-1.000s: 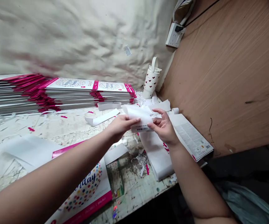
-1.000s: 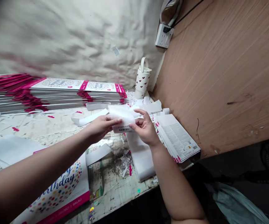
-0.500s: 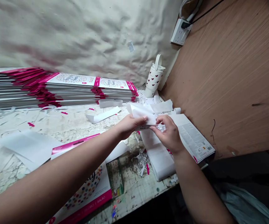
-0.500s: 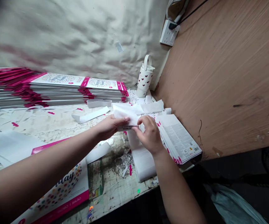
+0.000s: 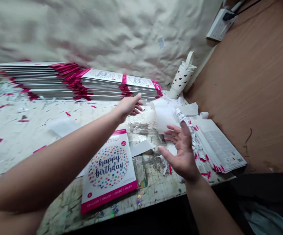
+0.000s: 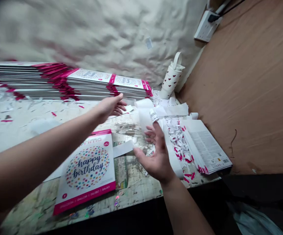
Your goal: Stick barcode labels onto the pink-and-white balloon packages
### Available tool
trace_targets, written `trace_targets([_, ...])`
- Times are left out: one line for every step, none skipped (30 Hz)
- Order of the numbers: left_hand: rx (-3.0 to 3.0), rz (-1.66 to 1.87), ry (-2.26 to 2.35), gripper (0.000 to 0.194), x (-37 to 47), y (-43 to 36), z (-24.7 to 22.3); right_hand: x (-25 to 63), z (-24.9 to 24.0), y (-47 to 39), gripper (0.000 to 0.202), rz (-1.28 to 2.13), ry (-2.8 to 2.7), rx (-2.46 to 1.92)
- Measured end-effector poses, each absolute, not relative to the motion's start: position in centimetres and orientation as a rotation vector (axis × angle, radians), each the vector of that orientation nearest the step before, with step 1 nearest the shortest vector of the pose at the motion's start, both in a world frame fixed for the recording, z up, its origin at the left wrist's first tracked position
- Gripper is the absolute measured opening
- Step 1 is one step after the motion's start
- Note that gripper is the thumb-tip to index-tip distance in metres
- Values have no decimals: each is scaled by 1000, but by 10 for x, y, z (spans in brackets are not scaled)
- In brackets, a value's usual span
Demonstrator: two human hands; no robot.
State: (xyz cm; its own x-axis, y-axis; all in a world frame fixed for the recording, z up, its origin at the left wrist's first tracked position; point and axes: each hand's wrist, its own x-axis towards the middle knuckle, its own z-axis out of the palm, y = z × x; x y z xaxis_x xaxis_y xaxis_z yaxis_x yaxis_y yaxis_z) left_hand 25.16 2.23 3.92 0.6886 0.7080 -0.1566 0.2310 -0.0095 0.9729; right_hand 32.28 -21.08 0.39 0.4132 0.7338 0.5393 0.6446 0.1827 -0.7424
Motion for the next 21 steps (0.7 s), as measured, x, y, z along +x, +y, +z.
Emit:
trace_targets([1835, 459, 841, 40, 222, 29, 43, 320, 0, -204, 82, 130, -1340, -1569])
trace_targets([2093, 395, 883, 34, 189, 33, 46, 318, -4, -196, 83, 172, -1422, -1628])
trace_targets([2310, 233, 923, 30, 156, 34, 47, 318, -8, -187, 83, 241, -1510, -1672])
trace_targets([2445, 35, 939, 26, 123, 32, 46, 319, -11, -178, 83, 340, -1593, -1701])
trace_targets([2501, -140, 954, 24, 92, 28, 43, 321, -13, -169, 85, 457, -1662, -1723])
trace_targets([2515, -253, 975, 24, 65, 22, 38, 324, -14, -162, 87, 569, -1710, -1751])
trace_targets([2503, -318, 1002, 26, 42, 15, 32, 326, -14, -155, 90, 659, -1743, -1792])
trace_targets([2481, -350, 1039, 32, 24, 7, 25, 329, -13, -150, 91, 724, -1766, -1846])
trace_targets([2459, -364, 1086, 38, 11, 1, 18, 331, -13, -146, 91, 767, -1782, -1896])
trace_targets([2439, -380, 1136, 43, 2, -5, 13, 334, -12, -143, 91, 803, -1785, -1930])
trace_targets([2425, -404, 1185, 44, -4, -9, 8, 336, -11, -142, 91, 838, -1772, -1946])
trace_targets([2415, -440, 1225, 42, -7, -11, 5, 338, -11, -141, 91, 879, -1744, -1946])
trace_targets([2402, -480, 1255, 38, -9, -12, 3, 339, -11, -141, 91, 928, -1703, -1935])
trace_targets([2379, -517, 1274, 34, -11, -11, 2, 341, -11, -141, 92, 987, -1646, -1922])
trace_targets([2343, -537, 1286, 32, -12, -9, 2, 342, -11, -142, 92, 1047, -1576, -1911])
trace_targets([2293, -531, 1295, 32, -15, -7, 1, 343, -12, -144, 93, 1096, -1499, -1908])
trace_targets([2231, -496, 1298, 32, -19, -4, 1, 343, -12, -145, 93, 1126, -1429, -1911])
trace_targets([2157, -440, 1293, 32, -23, -2, 2, 343, -11, -147, 93, 1132, -1373, -1914])
trace_targets([2072, -380, 1275, 32, -27, 0, 3, 343, -10, -150, 92, 1118, -1333, -1914])
trace_targets([1979, -319, 1242, 31, -31, 1, 4, 341, -7, -152, 90, 1083, -1305, -1914])
trace_targets([1878, -263, 1197, 30, -33, 1, 6, 337, -4, -154, 87, 1026, -1284, -1915])
